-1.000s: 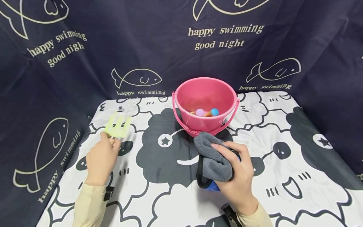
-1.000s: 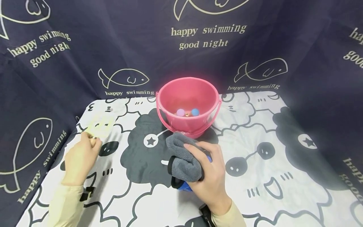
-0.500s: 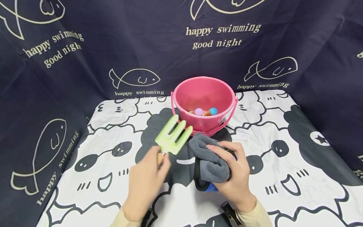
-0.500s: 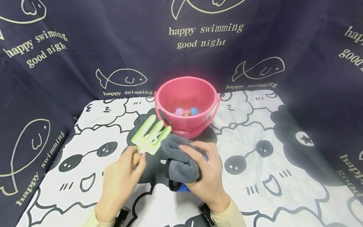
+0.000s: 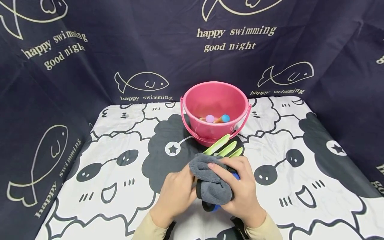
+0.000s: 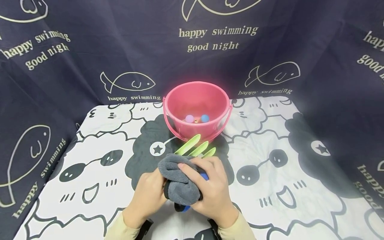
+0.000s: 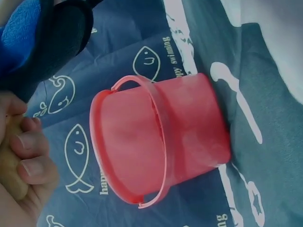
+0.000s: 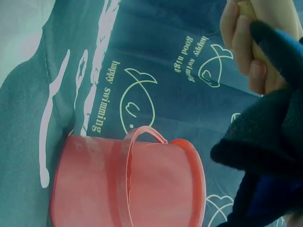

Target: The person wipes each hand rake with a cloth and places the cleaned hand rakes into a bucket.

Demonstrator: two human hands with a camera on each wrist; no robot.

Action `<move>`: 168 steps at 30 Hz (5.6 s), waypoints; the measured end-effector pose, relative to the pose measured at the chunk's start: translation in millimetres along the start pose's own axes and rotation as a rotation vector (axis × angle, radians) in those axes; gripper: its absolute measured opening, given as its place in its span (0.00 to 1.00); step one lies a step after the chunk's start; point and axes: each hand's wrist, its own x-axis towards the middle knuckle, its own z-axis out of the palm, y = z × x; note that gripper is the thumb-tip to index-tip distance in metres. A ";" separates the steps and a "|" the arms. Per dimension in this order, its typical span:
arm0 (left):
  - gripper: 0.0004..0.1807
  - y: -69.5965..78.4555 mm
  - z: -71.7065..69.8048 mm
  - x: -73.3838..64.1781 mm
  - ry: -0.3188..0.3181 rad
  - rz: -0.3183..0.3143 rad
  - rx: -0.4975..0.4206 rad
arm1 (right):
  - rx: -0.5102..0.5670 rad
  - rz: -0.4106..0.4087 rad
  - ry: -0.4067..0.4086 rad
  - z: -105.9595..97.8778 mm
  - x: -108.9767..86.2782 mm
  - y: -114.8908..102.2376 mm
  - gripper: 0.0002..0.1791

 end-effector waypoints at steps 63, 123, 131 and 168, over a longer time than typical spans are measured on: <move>0.09 -8.8 9.0 3.1 0.074 0.040 0.037 | -0.119 0.312 0.367 -0.5 7.7 7.7 0.18; 0.15 -10.9 10.8 0.3 -0.031 -0.229 0.029 | -0.054 -0.022 -0.005 8.5 1.2 -0.6 0.21; 0.16 -11.7 9.4 1.5 0.017 -0.161 0.053 | -0.079 -0.020 0.001 10.0 -1.5 -0.2 0.20; 0.09 -11.2 10.2 2.9 0.048 -0.099 0.100 | -0.115 0.105 0.226 6.0 8.5 5.4 0.23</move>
